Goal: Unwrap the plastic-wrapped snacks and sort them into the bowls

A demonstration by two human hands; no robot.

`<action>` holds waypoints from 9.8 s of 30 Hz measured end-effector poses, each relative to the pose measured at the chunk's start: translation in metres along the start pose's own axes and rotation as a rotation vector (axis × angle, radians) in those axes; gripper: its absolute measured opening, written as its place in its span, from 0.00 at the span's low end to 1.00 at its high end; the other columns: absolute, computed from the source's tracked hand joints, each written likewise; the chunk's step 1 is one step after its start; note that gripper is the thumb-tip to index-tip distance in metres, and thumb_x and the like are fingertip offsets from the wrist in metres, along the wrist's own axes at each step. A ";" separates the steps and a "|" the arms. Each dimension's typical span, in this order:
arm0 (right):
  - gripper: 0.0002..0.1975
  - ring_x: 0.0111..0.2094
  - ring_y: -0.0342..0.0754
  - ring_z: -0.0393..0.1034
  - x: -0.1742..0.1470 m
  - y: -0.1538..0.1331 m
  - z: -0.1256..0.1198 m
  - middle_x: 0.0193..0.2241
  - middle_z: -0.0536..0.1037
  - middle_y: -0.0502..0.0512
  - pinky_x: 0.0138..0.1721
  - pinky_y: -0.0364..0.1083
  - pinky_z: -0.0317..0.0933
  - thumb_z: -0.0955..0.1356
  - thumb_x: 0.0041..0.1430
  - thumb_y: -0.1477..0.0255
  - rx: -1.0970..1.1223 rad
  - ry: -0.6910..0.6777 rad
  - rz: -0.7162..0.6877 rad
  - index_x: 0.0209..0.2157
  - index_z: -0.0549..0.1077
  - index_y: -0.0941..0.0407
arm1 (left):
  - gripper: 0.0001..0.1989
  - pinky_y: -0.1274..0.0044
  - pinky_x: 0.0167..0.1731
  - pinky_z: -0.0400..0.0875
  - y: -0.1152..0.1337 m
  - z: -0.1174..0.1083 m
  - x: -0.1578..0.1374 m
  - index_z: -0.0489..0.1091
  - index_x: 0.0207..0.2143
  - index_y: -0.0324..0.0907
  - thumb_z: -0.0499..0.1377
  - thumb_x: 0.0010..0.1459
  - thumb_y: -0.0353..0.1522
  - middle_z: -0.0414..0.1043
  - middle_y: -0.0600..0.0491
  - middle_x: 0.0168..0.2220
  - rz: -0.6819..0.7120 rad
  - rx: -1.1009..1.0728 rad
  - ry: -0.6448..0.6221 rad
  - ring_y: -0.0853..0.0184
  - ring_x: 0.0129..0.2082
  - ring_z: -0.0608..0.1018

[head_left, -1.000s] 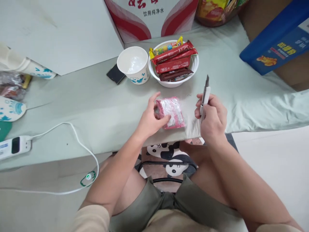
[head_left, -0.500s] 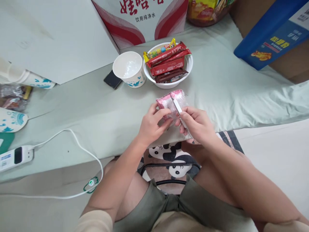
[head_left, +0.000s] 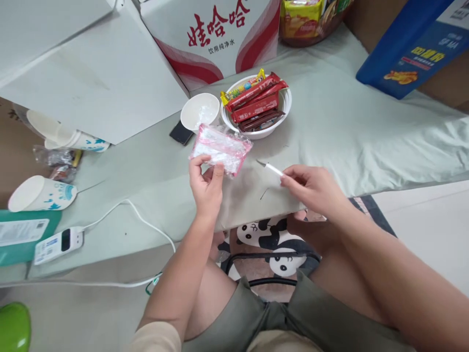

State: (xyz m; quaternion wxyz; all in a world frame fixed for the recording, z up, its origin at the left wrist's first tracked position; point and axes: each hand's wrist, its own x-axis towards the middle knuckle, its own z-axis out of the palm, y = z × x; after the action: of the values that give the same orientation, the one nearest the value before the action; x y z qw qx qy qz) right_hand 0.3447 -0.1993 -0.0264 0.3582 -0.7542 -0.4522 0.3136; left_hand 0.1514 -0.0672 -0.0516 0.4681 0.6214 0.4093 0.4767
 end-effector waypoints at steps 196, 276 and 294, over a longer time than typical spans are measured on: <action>0.06 0.25 0.41 0.71 0.034 0.001 0.038 0.31 0.76 0.48 0.29 0.43 0.67 0.69 0.55 0.67 0.696 0.347 -0.073 0.35 0.70 0.51 | 0.33 0.77 0.36 0.74 -0.001 -0.084 0.045 0.68 0.49 0.46 0.74 0.39 0.36 0.79 0.51 0.41 -0.371 -0.147 -0.240 0.66 0.39 0.80; 0.04 0.22 0.45 0.71 0.024 0.004 0.011 0.21 0.74 0.47 0.24 0.44 0.63 0.70 0.48 0.68 0.820 0.229 0.038 0.29 0.71 0.51 | 0.07 0.81 0.22 0.72 0.014 -0.076 0.050 0.66 0.27 0.42 0.63 0.47 0.31 0.75 0.55 0.22 -0.551 -0.284 -0.128 0.70 0.20 0.77; 0.11 0.53 0.56 0.73 0.018 0.000 0.011 0.49 0.78 0.58 0.55 0.58 0.64 0.66 0.52 0.74 -0.017 0.344 -0.362 0.39 0.73 0.52 | 0.16 0.81 0.18 0.70 0.013 -0.074 0.044 0.71 0.34 0.41 0.65 0.38 0.27 0.75 0.52 0.40 -0.417 -0.057 -0.304 0.67 0.28 0.81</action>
State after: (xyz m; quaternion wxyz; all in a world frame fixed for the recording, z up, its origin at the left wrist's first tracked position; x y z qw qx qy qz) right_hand 0.3431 -0.1801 -0.0350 0.4737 -0.7063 -0.5150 0.1075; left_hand 0.0894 -0.0134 -0.0221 0.6298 0.5746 0.4399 0.2824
